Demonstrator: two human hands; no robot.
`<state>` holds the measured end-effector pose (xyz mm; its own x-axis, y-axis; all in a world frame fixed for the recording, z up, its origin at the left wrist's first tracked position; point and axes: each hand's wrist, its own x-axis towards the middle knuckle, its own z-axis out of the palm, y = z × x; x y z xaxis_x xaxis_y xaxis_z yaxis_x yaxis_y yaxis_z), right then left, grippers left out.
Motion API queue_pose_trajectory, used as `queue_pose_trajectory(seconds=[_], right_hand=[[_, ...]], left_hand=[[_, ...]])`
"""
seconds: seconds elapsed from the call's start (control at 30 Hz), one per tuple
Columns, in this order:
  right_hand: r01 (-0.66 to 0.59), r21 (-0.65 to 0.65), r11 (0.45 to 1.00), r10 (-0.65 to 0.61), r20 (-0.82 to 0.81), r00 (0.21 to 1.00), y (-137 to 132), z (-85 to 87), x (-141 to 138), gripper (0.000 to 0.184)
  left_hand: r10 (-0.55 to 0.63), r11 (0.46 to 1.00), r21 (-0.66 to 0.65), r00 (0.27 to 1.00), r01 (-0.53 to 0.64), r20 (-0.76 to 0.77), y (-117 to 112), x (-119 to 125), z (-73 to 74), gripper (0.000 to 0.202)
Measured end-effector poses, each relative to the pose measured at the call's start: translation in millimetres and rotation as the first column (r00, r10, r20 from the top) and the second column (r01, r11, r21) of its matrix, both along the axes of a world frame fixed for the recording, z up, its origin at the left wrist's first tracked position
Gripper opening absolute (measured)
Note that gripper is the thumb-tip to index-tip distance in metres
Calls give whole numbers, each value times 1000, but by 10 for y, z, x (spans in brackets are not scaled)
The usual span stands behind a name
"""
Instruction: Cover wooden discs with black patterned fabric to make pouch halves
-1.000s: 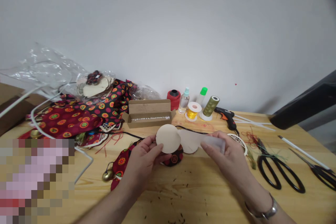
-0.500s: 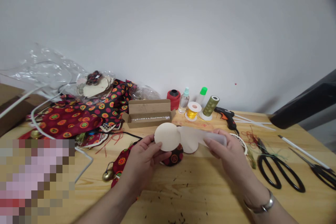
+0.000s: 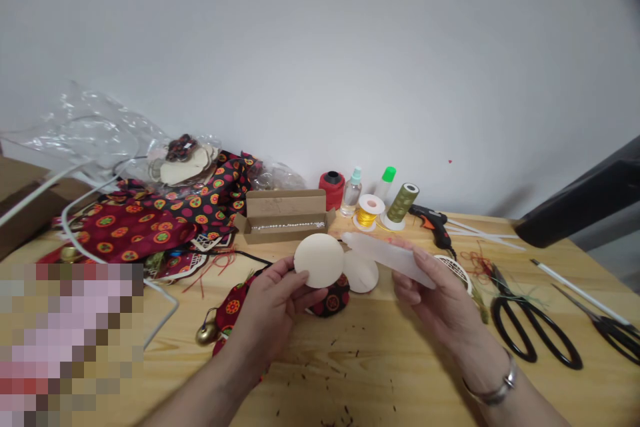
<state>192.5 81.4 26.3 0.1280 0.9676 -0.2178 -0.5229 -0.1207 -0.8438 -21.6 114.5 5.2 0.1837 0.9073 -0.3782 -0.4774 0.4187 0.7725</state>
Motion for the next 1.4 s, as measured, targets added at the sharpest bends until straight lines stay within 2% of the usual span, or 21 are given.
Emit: queue_pose_trajectory(seconds=[0.17,0.27,0.4,0.47,0.63,0.87,1.03,1.13,1.23,1.4], right_hand=[[-120,63,991,125,-92,988,-46,4,54,40],[-144,57,988,150,-123,981,-54,8,100,44],[-146,12,989,146,-132,980,-26,-18,126,26],[-121,-5,993,119,-127,985,-4,-35,117,29],[39,-3,999,-39,-129,991,30,-54,88,33],[42,17,999,-37,-238,971,17,-11,94,37],[208,37,977,-191,-269,944,23,56,45,38],[268,106,958,-240,-221,945,15,55,28,34],[240,179,954,-218,-133,967,-3,30,22,28],[161,240,957,-183,73,980,-9,-28,37,30]], left_hand=[[-17,1000,-13,1000,17,5,-4,8,15,23],[-36,999,2,999,36,3,-15,8,17,23],[-49,999,5,999,49,-18,-25,11,12,27],[-53,999,-7,998,53,-36,-28,12,7,29],[-81,997,16,996,82,-43,-34,9,3,30],[-71,997,-15,996,70,-55,-31,36,35,25],[-91,996,-15,993,90,-74,-30,31,-6,27],[-145,989,-32,986,143,-88,-40,34,-38,32],[-262,965,-51,959,258,-107,-61,45,-65,37],[-481,876,-175,845,450,-234,-129,60,-61,28]])
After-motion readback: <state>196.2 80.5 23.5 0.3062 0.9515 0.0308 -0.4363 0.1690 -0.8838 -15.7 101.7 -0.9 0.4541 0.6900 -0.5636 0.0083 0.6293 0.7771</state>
